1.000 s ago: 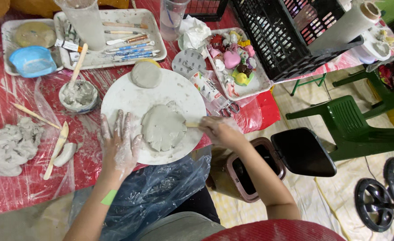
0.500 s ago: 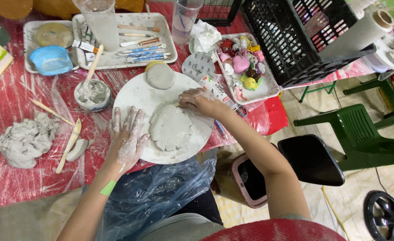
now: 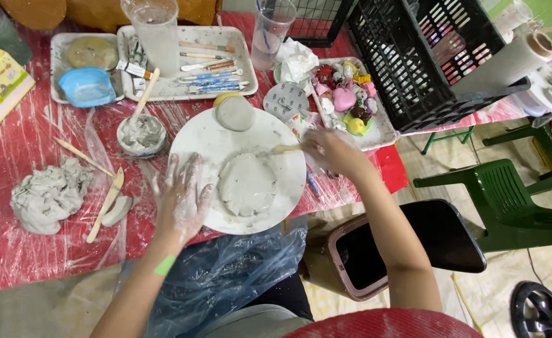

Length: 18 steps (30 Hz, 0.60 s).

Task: The person works at a table covered in plastic, pressing and flattening a slab of clay on a round white bat. They pour water and brush clay slurry onto the slab, smooth it with their hands, pat it with a sponge, and shape its edges with a wooden modeling tool.

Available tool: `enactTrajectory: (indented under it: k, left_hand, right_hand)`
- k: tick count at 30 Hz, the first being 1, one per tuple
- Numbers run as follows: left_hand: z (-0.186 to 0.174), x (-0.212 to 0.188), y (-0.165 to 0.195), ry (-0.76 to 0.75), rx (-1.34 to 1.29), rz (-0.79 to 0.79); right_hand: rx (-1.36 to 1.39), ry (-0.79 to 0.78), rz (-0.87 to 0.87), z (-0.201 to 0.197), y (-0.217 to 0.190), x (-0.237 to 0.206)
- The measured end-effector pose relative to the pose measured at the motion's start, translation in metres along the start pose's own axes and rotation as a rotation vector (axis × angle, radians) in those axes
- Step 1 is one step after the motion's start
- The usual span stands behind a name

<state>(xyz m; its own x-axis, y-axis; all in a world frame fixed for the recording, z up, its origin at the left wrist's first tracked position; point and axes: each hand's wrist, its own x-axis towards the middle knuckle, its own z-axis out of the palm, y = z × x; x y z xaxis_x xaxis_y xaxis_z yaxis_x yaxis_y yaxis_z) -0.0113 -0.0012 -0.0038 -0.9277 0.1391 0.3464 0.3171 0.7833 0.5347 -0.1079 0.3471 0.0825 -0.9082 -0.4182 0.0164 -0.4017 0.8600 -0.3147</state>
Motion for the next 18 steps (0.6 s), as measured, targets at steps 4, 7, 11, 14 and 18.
enactTrajectory:
  k: [4,7,11,14,18]
  left_hand:
    - [-0.009,-0.019,0.022,-0.06,0.085,-0.133]
    - [-0.009,-0.022,0.025,0.005,0.183,-0.021]
    - [0.005,-0.017,0.025,0.018,0.067,0.168]
    - [0.016,-0.02,0.028,0.011,-0.005,0.086]
    - [0.021,-0.024,0.033,0.016,0.02,0.058]
  right_hand:
    - [0.111,0.073,0.098,-0.009,-0.037,-0.087]
    - [0.169,0.034,0.284,0.008,-0.068,-0.14]
    - [0.006,0.194,0.059,0.04,-0.078,-0.149]
    - [-0.012,0.242,-0.001,0.06,-0.076,-0.13]
    - [-0.025,0.202,0.007,0.083,-0.089,-0.099]
